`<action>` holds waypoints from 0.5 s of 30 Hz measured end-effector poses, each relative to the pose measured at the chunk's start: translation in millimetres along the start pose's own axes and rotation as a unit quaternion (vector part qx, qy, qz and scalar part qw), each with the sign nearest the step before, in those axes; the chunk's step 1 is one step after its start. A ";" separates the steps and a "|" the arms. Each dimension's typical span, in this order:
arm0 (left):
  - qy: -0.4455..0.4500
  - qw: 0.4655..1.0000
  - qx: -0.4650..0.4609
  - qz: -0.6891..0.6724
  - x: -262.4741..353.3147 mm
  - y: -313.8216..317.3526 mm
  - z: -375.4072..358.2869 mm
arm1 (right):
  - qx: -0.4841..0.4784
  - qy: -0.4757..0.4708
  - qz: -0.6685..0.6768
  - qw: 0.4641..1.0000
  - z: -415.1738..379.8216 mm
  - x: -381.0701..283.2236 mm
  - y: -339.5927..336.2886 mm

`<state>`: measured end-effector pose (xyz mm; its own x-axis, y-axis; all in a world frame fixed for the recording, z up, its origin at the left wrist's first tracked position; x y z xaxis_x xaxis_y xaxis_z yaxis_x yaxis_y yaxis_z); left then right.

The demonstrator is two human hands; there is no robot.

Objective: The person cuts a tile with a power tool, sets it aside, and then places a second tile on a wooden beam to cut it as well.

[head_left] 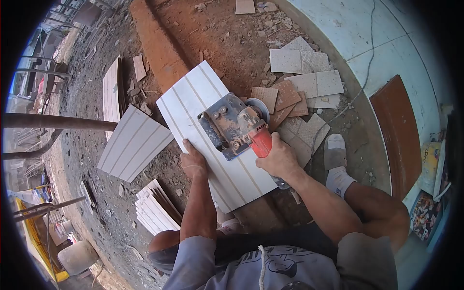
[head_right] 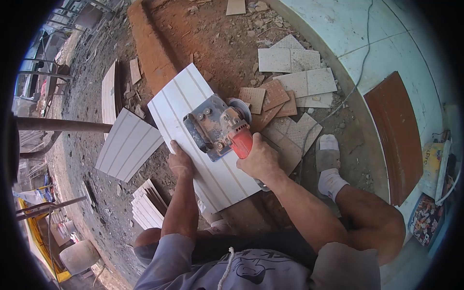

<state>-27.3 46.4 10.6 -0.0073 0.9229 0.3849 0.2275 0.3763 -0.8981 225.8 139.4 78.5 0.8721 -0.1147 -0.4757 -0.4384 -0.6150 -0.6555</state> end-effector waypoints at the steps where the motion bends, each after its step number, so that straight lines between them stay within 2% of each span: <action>1: -0.001 1.000 0.001 0.004 2.1 -1.6 -0.9 | 0.002 0.001 -0.001 1.000 -3.8 -0.6 -2.8; 15: 0.055 0.997 0.009 -0.050 -13.9 7.1 11.5 | -0.006 -0.057 -0.061 0.996 12.1 4.0 -7.5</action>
<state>-36.8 37.1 -3.6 0.0784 0.8670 0.4922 0.2132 0.4677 -0.8578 230.0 153.0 74.4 0.8882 0.0511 -0.4567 -0.3272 -0.6275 -0.7065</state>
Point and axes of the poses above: each hand's wrist, its own z-axis towards the middle knuckle, its own y-axis out of the palm, x = y × z, the point moved 2 cm from there along z, towards the middle knuckle, and after that the axes turned 8 degrees about x, right-handed, at the moved point
